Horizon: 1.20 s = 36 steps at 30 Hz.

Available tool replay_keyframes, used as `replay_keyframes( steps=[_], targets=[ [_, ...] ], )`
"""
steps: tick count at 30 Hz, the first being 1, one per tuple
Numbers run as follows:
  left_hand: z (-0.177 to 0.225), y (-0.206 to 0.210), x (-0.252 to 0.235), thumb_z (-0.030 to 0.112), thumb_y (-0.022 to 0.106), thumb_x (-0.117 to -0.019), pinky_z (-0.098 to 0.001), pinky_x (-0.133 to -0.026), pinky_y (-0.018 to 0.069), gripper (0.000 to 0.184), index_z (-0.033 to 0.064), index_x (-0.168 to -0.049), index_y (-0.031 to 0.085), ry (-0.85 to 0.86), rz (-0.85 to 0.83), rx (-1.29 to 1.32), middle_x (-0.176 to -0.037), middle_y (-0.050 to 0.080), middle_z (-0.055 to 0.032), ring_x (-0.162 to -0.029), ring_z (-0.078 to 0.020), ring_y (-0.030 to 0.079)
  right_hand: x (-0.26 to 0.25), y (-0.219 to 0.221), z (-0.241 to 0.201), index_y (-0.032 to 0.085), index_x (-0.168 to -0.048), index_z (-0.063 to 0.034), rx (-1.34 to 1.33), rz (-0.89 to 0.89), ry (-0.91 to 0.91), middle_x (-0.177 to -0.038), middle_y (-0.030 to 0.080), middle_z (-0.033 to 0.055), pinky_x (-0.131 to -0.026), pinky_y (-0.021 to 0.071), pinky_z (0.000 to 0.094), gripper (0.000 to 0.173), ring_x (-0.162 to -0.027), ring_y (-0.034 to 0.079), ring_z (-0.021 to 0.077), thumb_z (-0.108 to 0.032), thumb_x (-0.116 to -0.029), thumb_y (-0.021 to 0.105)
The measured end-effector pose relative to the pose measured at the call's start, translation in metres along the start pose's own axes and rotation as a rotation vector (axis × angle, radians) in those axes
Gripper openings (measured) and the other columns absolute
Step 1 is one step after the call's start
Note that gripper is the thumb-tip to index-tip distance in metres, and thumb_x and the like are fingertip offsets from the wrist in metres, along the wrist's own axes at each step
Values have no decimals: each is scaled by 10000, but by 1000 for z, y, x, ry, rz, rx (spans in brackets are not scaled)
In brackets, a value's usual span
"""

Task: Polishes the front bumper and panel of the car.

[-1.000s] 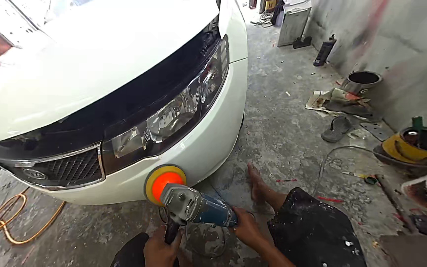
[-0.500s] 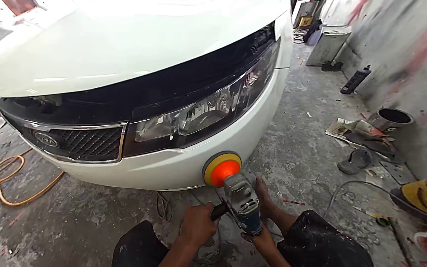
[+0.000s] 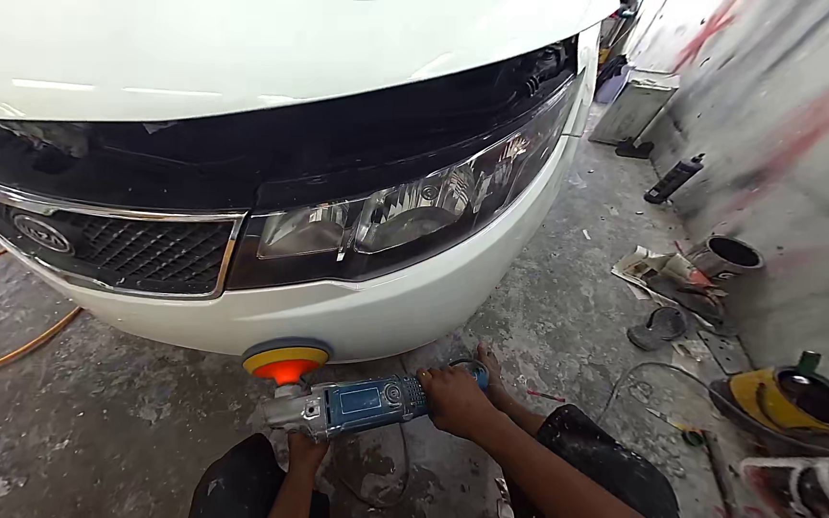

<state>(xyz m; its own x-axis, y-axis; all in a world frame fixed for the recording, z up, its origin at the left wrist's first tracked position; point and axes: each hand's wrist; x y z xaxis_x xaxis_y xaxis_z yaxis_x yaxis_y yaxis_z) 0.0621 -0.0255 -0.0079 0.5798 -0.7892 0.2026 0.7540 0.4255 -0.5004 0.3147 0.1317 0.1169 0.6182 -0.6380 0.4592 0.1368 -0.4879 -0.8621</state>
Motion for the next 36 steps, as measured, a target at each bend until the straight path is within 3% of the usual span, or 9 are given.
replay_keyframes(
  steps=[4, 7, 10, 13, 19, 23, 26, 31, 36],
  targets=[
    [40, 36, 17, 200, 790, -867, -428, -1181, 385, 633, -138, -1347, 552, -84, -298, -275, -1358, 605, -291, -1342, -341, 548, 31, 9, 57, 563, -1316, 2, -7, -19, 87, -1221, 655, 246, -999, 463, 641, 558, -1180, 619, 442, -187, -824, 744],
    [82, 77, 27, 377, 739, -920, -498, -1171, 386, 588, -55, -1307, 641, -53, -554, -428, -1340, 640, -248, -1328, -355, 566, 60, 13, 118, 574, -1341, -1, -8, -29, 164, -1263, 654, 239, -1042, 454, 626, 626, -1212, 614, 433, -249, -808, 792],
    [109, 121, 35, 438, 713, -918, -514, -1157, 407, 581, 11, -1309, 669, 22, -641, -419, -1352, 649, -205, -1324, -336, 575, 80, 16, 172, 598, -1335, -8, -1, -14, 230, -1261, 666, 227, -1092, 430, 604, 647, -1225, 613, 416, -246, -779, 825],
    [103, 154, 41, 446, 707, -904, -495, -1145, 421, 596, 16, -1315, 661, -6, -617, -363, -1366, 638, -199, -1327, -321, 572, 81, 0, 182, 595, -1306, -23, 100, -97, 280, -1245, 664, 222, -1057, 447, 608, 599, -1217, 611, 421, -207, -781, 814],
    [73, 111, 28, 219, 746, -901, -415, -1208, 335, 634, -100, -1403, 526, -219, -471, -210, -1440, 556, -258, -1400, -306, 489, 49, -4, 117, 576, -1348, 6, 152, -76, 199, -1282, 650, 239, -1063, 428, 613, 614, -1234, 597, 432, -225, -820, 789],
    [48, 69, 15, 265, 741, -930, -444, -1223, 305, 662, -84, -1438, 501, -272, -511, -313, -1486, 518, -258, -1438, -333, 447, 35, 4, 61, 572, -1354, -14, 153, -89, 211, -1286, 658, 220, -1038, 455, 612, 601, -1229, 611, 418, -269, -843, 760],
    [-9, 56, 0, 188, 804, -856, -403, -1193, 374, 729, -129, -1422, 472, -262, -207, -2, -1433, 548, -278, -1382, -310, 505, 8, -11, -2, 565, -1352, 4, 175, -134, 188, -1237, 659, 258, -970, 468, 654, 531, -1166, 625, 462, -175, -868, 690],
    [-31, -6, -35, -86, 576, -979, -429, -958, 543, 553, -102, -1479, 340, -348, 261, 768, -1396, 502, -298, -1182, -300, 586, -27, -50, -128, 599, -1263, 32, 194, -64, 61, -1132, 681, 266, -857, 507, 664, 386, -1070, 661, 468, -92, -899, 641],
    [-3, -42, -47, -85, 459, -1019, -353, -992, 505, 457, -110, -1461, 343, -286, 326, 828, -1372, 503, -272, -1188, -238, 563, -18, -75, -172, 586, -1246, 14, 264, -37, 88, -1101, 689, 238, -833, 527, 630, 395, -1054, 672, 445, -99, -874, 655]
  ],
)
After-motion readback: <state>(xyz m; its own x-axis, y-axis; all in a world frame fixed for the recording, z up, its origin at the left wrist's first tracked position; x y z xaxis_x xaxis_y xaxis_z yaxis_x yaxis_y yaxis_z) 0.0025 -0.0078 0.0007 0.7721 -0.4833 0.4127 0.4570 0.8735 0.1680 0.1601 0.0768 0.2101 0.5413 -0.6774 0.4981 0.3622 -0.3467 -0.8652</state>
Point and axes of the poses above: each hand's wrist, its own x-axis away from the middle knuckle, its own y-axis out of the palm, z = x × y
